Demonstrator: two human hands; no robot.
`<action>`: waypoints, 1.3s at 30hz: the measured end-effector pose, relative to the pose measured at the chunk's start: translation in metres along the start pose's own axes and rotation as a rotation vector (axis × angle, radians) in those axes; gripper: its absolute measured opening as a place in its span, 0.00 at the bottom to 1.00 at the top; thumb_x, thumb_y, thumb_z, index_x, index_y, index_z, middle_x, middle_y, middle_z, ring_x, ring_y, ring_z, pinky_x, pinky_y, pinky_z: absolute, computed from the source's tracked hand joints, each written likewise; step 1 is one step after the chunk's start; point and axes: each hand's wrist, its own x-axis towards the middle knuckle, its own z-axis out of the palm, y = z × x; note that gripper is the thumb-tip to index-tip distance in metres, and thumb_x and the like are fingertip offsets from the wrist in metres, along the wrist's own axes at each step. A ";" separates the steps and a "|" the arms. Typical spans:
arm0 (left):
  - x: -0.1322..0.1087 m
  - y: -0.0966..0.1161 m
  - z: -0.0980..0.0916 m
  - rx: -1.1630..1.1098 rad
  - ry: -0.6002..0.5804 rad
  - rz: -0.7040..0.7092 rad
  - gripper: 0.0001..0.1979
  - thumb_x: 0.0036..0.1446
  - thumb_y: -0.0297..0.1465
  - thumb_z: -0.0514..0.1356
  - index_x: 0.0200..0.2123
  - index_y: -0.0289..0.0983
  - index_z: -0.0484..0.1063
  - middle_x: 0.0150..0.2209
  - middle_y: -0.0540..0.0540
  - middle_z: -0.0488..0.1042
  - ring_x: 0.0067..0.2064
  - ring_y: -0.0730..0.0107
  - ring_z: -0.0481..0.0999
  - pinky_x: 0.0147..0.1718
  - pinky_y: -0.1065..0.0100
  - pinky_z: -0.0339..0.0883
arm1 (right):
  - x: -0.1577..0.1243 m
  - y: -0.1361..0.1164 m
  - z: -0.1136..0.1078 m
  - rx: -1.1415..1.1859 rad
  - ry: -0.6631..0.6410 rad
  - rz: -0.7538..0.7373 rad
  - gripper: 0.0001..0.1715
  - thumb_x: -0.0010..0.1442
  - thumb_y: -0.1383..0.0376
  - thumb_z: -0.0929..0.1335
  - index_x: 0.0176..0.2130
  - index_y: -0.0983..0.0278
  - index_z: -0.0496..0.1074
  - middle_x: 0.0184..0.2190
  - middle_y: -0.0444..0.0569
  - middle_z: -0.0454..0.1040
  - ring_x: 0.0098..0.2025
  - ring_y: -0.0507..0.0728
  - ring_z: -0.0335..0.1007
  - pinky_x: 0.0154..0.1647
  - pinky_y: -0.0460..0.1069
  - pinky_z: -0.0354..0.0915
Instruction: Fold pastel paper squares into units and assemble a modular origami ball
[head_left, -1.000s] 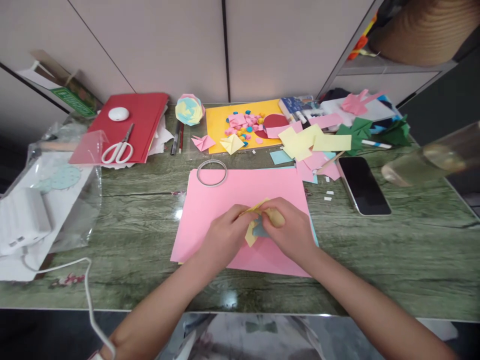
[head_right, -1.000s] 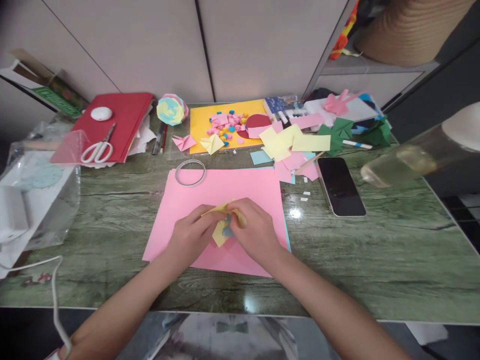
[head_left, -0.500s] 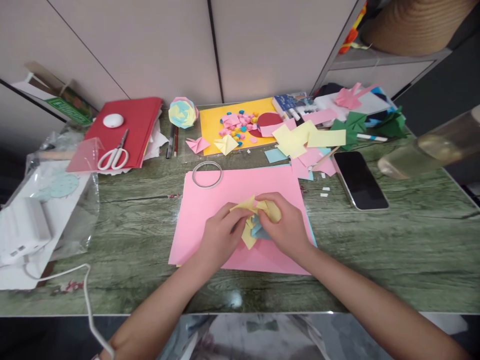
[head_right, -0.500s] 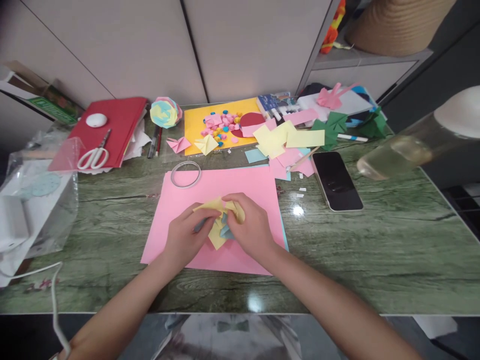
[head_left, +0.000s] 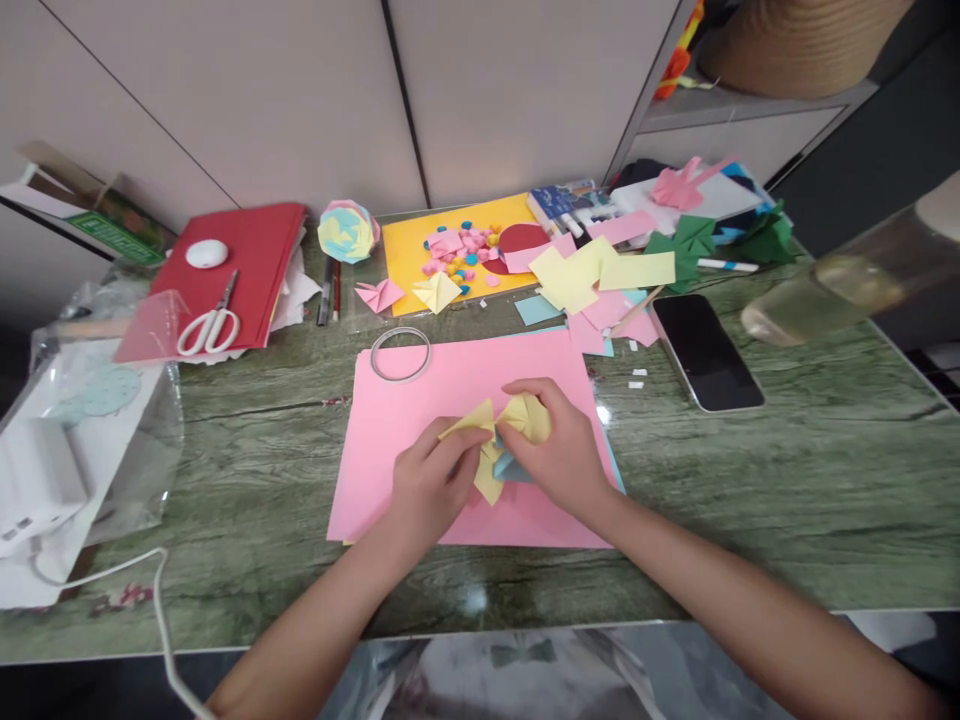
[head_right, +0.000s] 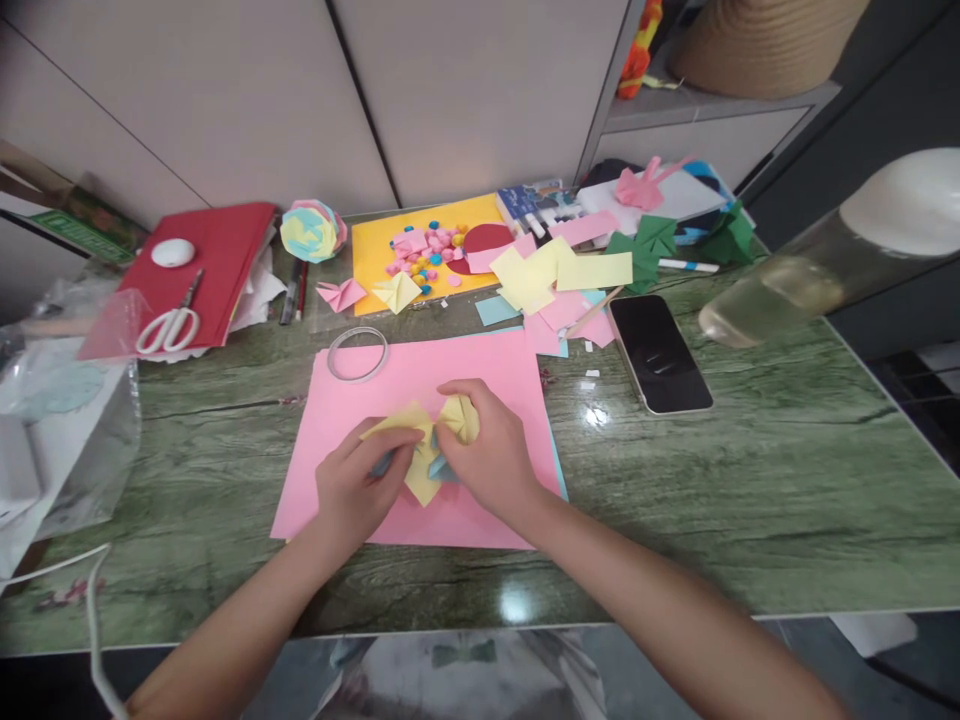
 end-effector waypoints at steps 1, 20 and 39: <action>0.000 0.000 0.000 -0.006 0.005 -0.006 0.08 0.52 0.21 0.57 0.33 0.38 0.73 0.32 0.49 0.75 0.34 0.75 0.76 0.31 0.77 0.68 | 0.000 0.000 0.000 0.007 0.001 0.008 0.20 0.48 0.72 0.66 0.42 0.57 0.66 0.39 0.41 0.73 0.39 0.54 0.70 0.39 0.48 0.65; -0.001 -0.009 -0.001 0.077 -0.074 0.097 0.12 0.53 0.19 0.55 0.36 0.38 0.71 0.36 0.48 0.75 0.37 0.77 0.76 0.34 0.78 0.69 | -0.004 -0.006 -0.014 -0.100 -0.055 -0.135 0.11 0.56 0.69 0.64 0.41 0.58 0.66 0.34 0.43 0.76 0.35 0.54 0.74 0.32 0.47 0.67; 0.000 -0.012 -0.004 0.008 -0.054 0.141 0.10 0.54 0.19 0.54 0.35 0.38 0.72 0.38 0.48 0.77 0.39 0.76 0.77 0.37 0.77 0.70 | -0.004 0.005 -0.012 -0.253 0.004 -0.400 0.13 0.60 0.69 0.62 0.44 0.56 0.68 0.40 0.46 0.76 0.40 0.55 0.73 0.41 0.50 0.69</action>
